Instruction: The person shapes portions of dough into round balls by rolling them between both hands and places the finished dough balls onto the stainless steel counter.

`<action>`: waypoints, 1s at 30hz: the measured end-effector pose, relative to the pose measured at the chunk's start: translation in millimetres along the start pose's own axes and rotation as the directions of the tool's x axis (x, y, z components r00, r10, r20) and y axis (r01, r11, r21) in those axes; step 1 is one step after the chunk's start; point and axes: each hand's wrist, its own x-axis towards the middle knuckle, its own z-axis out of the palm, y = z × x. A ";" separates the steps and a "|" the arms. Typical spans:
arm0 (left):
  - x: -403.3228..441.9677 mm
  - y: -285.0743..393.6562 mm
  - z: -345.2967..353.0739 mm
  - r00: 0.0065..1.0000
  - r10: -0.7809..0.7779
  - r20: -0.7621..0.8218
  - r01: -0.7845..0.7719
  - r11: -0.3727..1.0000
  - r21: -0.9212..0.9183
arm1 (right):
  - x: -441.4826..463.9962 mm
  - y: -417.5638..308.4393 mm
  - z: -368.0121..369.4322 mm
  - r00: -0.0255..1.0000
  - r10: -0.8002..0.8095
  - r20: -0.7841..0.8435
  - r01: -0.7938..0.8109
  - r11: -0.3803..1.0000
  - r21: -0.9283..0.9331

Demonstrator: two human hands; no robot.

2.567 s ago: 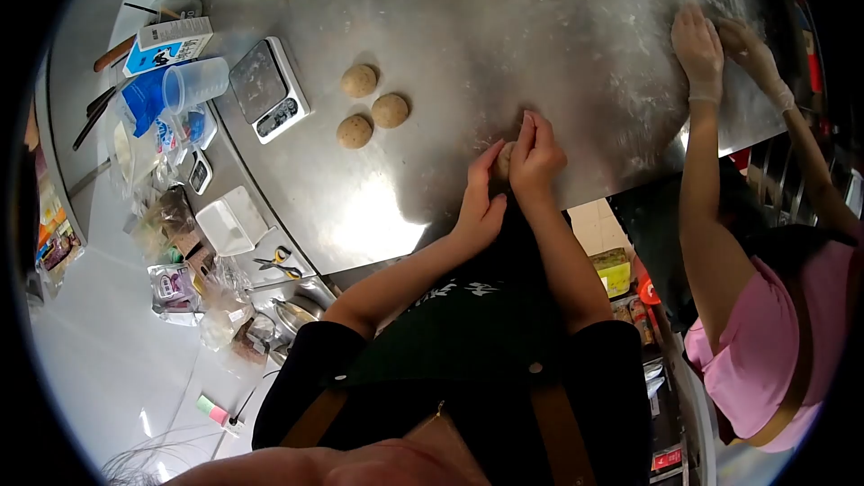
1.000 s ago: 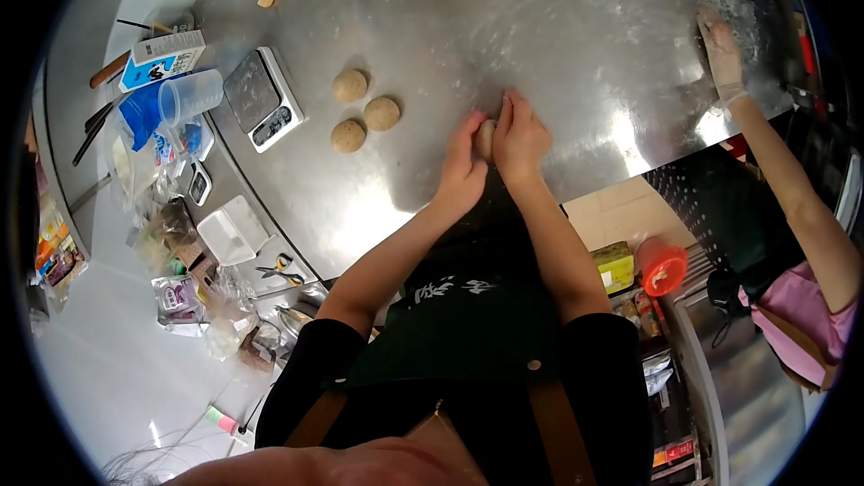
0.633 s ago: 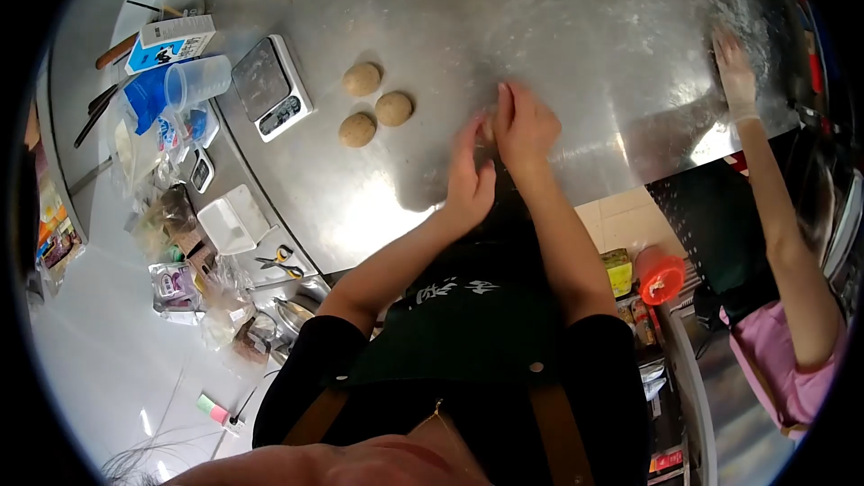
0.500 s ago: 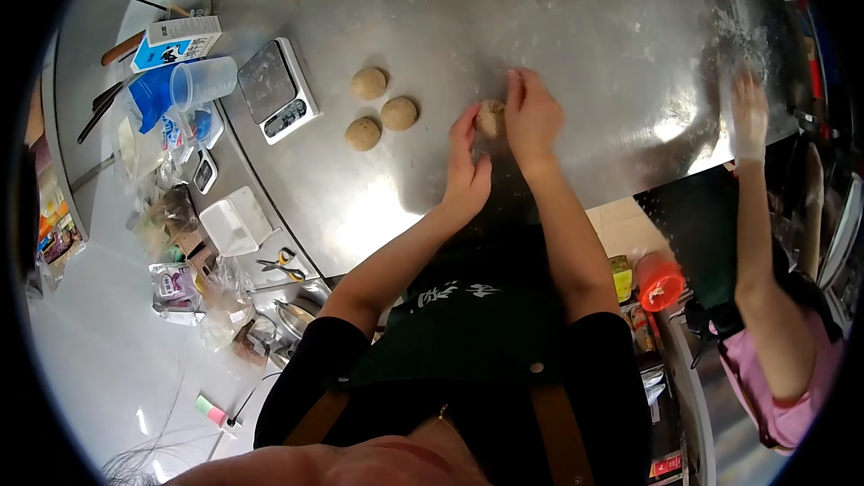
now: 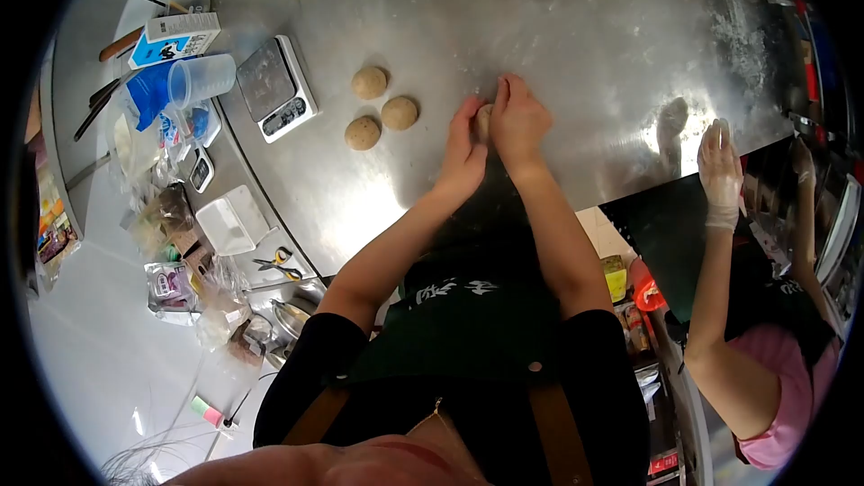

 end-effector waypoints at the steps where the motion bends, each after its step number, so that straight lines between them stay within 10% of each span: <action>1: 0.0 4.6 -1.5 1.000 0.005 0.024 -0.005 1.000 0.001 | 0.8 -0.8 -5.7 0.999 -0.004 -0.035 0.006 0.998 0.065; 26: -30.9 8.5 3.3 0.985 -0.115 0.132 0.123 0.991 -0.060 | -34.2 26.9 -1.3 0.986 -0.022 -0.168 0.032 0.998 0.058; 30: -37.1 30.5 -2.9 0.974 -0.117 0.194 0.127 0.991 -0.038 | -40.8 8.5 -27.9 0.978 0.206 -0.033 -0.201 0.972 0.120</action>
